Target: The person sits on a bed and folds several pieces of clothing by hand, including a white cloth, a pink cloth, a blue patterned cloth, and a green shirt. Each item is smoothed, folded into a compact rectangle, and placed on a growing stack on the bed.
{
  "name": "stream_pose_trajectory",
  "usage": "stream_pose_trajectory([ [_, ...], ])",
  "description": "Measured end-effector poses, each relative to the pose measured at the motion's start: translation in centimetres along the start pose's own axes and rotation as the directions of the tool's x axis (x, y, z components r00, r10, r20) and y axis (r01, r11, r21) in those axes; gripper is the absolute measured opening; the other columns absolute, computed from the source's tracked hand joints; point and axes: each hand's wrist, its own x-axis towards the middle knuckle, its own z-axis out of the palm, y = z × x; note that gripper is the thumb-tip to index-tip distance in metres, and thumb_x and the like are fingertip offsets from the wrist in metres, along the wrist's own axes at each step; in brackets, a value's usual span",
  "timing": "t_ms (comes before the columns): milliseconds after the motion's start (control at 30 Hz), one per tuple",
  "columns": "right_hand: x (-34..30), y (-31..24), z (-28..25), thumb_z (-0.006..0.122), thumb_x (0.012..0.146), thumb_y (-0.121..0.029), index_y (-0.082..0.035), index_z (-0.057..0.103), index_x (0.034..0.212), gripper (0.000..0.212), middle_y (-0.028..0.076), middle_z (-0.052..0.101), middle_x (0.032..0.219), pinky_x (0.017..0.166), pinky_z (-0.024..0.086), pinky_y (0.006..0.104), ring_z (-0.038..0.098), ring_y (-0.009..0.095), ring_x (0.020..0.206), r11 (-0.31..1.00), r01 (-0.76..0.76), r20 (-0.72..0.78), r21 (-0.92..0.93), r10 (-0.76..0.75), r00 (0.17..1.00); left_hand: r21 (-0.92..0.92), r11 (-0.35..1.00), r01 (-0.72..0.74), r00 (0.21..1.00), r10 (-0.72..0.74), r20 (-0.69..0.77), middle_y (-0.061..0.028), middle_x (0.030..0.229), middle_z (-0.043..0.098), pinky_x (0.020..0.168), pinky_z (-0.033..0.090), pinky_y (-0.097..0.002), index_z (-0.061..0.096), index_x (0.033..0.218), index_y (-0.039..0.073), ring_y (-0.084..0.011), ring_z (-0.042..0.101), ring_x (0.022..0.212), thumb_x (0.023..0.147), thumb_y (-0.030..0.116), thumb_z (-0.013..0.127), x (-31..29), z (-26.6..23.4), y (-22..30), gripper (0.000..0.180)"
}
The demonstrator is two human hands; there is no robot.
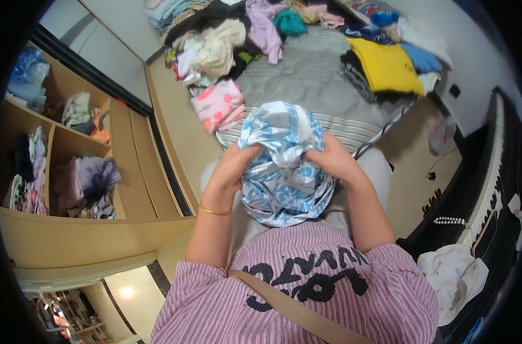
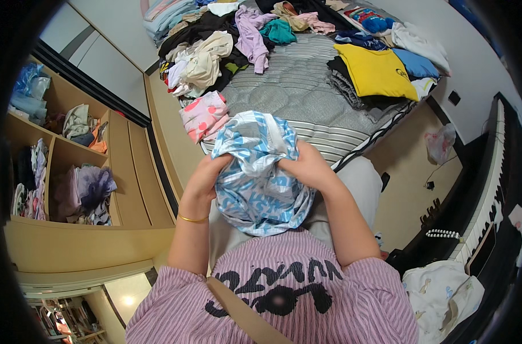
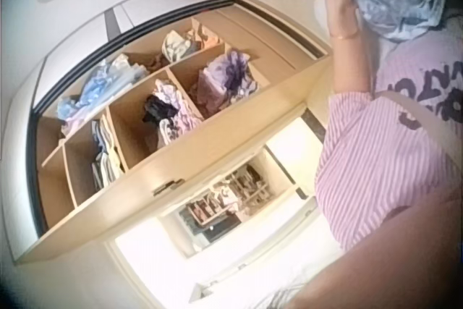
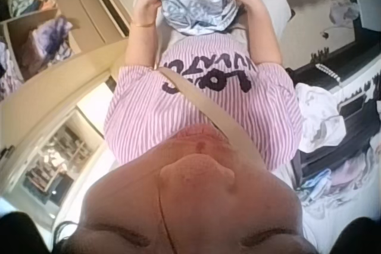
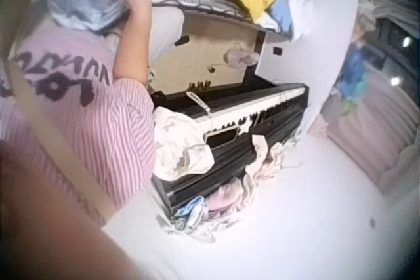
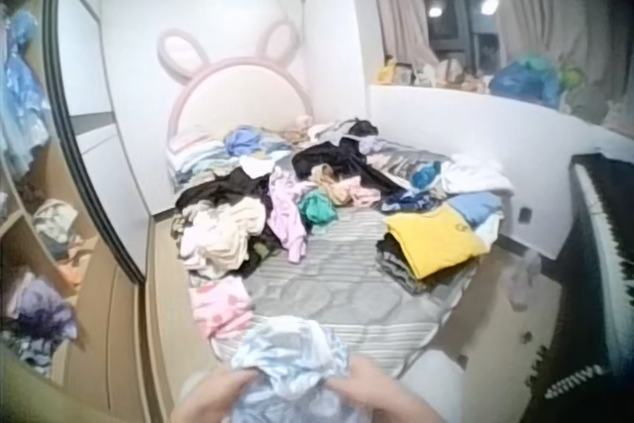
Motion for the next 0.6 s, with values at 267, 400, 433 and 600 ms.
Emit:
stream_pose_trajectory([
  [267,-0.7,2.1,-1.8,0.077,0.089,-0.011,0.004,0.064,0.135,0.050,0.012,0.071,0.130,0.105,0.051,0.0343,0.067,0.023,0.120,0.489,-0.409,0.449,0.771,0.040,0.893,0.318,0.944,-0.082,0.974,0.008,0.227,-0.0067,0.120,0.074,0.099,0.051,-0.0302,0.070,0.126,-0.003,-0.0139,0.066,0.108,0.090,0.005,0.074,-0.4,-1.0,-0.3,0.037],
  [400,-1.4,1.1,-1.6,0.085,0.084,-0.013,0.002,0.060,0.142,0.065,0.012,0.068,0.137,0.107,0.049,0.0356,0.065,0.024,0.123,0.873,-0.258,0.465,0.414,0.041,0.885,-0.454,0.890,0.048,0.995,-0.003,0.098,-0.0151,0.097,0.076,0.067,0.061,-0.0316,0.066,0.123,-0.005,-0.0223,0.074,0.083,0.097,0.008,0.060,-0.2,-1.3,-0.4,0.030],
  [433,-1.3,1.2,-1.6,0.085,0.084,-0.014,0.001,0.060,0.142,0.065,0.012,0.068,0.136,0.107,0.049,0.0352,0.065,0.023,0.122,0.864,-0.297,0.438,0.407,0.101,0.893,-0.567,0.806,0.172,0.945,0.027,0.326,-0.0193,0.083,0.072,0.045,0.053,-0.0273,0.064,0.122,-0.005,-0.0236,0.068,0.058,0.103,0.017,0.054,1.3,-4.6,-2.5,0.031],
  [600,1.0,5.3,-2.7,0.062,0.100,-0.015,0.006,0.060,0.140,0.045,0.021,0.070,0.131,0.111,0.051,0.0479,0.068,0.032,0.123,0.303,-0.373,0.406,0.877,-0.051,0.913,-0.470,0.818,0.332,0.813,0.005,0.582,-0.0226,0.086,0.071,0.032,0.041,-0.0267,0.052,0.137,-0.008,-0.0227,0.056,0.039,0.108,0.037,0.051,-1.1,-3.6,-2.1,0.054],
])
